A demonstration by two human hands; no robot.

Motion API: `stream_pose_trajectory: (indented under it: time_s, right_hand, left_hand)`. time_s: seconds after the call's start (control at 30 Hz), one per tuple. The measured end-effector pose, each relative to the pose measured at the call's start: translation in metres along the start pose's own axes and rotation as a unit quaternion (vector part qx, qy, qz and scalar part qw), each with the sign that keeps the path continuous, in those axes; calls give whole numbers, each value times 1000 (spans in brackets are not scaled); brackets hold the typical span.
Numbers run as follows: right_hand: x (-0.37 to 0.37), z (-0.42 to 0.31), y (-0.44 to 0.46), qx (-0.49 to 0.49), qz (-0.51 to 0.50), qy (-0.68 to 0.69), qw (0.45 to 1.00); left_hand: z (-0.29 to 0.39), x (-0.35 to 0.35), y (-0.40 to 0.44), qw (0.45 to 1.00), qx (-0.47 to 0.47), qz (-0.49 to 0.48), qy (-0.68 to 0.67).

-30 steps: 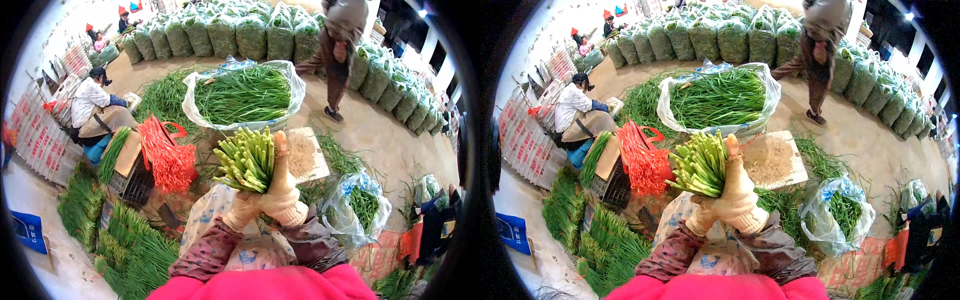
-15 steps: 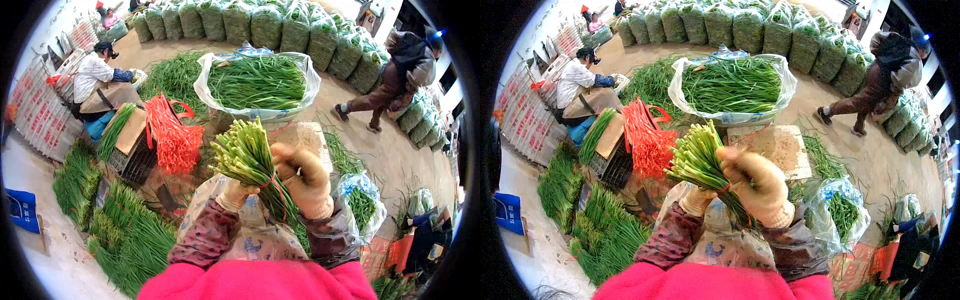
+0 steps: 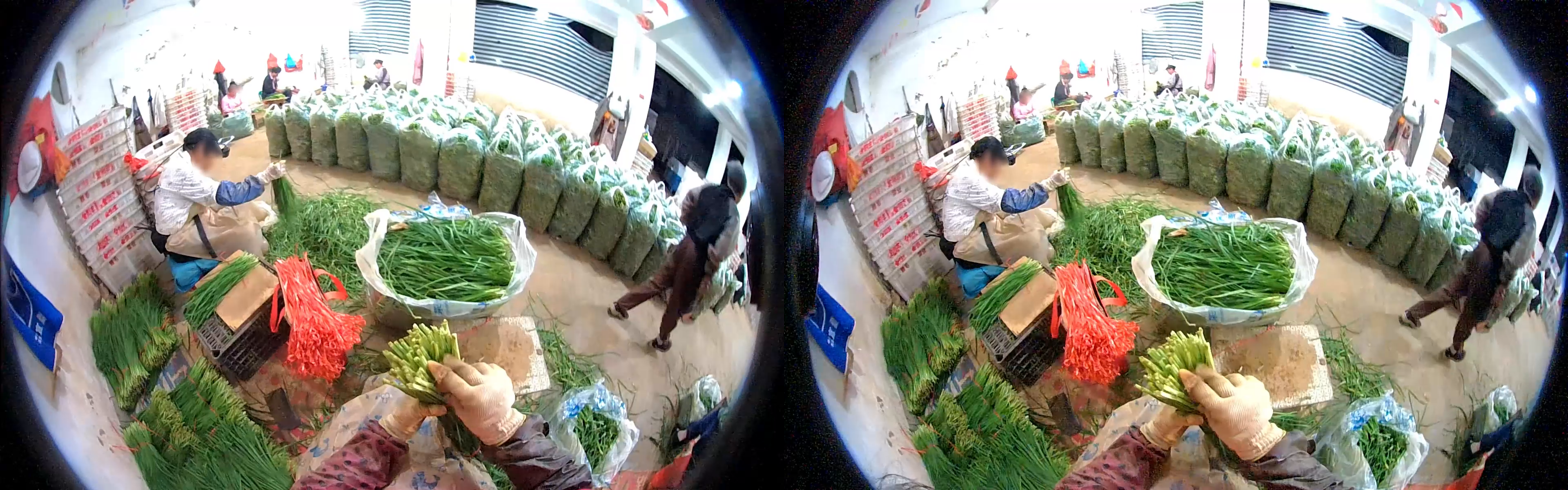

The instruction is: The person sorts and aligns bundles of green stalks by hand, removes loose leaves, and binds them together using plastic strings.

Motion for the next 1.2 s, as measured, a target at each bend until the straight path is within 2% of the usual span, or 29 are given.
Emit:
stream_pose_trajectory:
  time_s: [0.07,0.13,0.2,0.27,0.33,0.4,0.47,0.53,0.67,0.73,0.9,1.07,1.2]
  right_hand:
    - [3,-3,-1,-20,-5,-7,1000]
    - [7,3,-3,20,-18,0,1000]
    - [6,1,-5,26,1,-6,1000]
    - [1,-3,-4,33,13,0,999]
    - [1,-4,-4,22,24,-19,999]
    - [5,-5,-8,-5,23,-26,999]
    - [6,-6,-9,7,13,-27,1000]
    - [11,-3,-6,45,-26,-5,999]
    - [17,2,-4,95,-57,-1,994]
    - [16,7,-7,143,-52,78,985]
    - [16,17,-3,166,-20,192,967]
    - [14,13,-6,214,-11,110,971]
    - [14,0,-4,161,3,25,987]
  left_hand:
    - [1,-4,-1,1000,17,10,12]
    - [-11,-8,-4,999,-35,12,23]
    - [-5,-1,0,997,-31,24,61]
    - [-6,-9,5,997,71,-4,30]
    - [1,-6,7,996,82,-8,35]
    - [1,-5,4,997,63,3,43]
    - [-5,-6,-1,999,43,1,34]
    - [-3,-7,-3,998,12,30,59]
    - [-9,-14,-2,998,21,7,51]
    - [-10,-16,-4,999,19,-1,44]
    - [-10,-14,-11,997,-15,-7,69]
    - [-3,-8,-1,998,35,-26,47]
    - [2,-3,4,996,73,-32,42]
Point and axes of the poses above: each hand's wrist, its own y-axis towards the middle knuckle, its own x-axis out of the palm, z = x × y, the point moved 8 cm from there along y, towards the middle knuckle, and after that the axes turned 13 degrees about x, right-handed, at the moved point
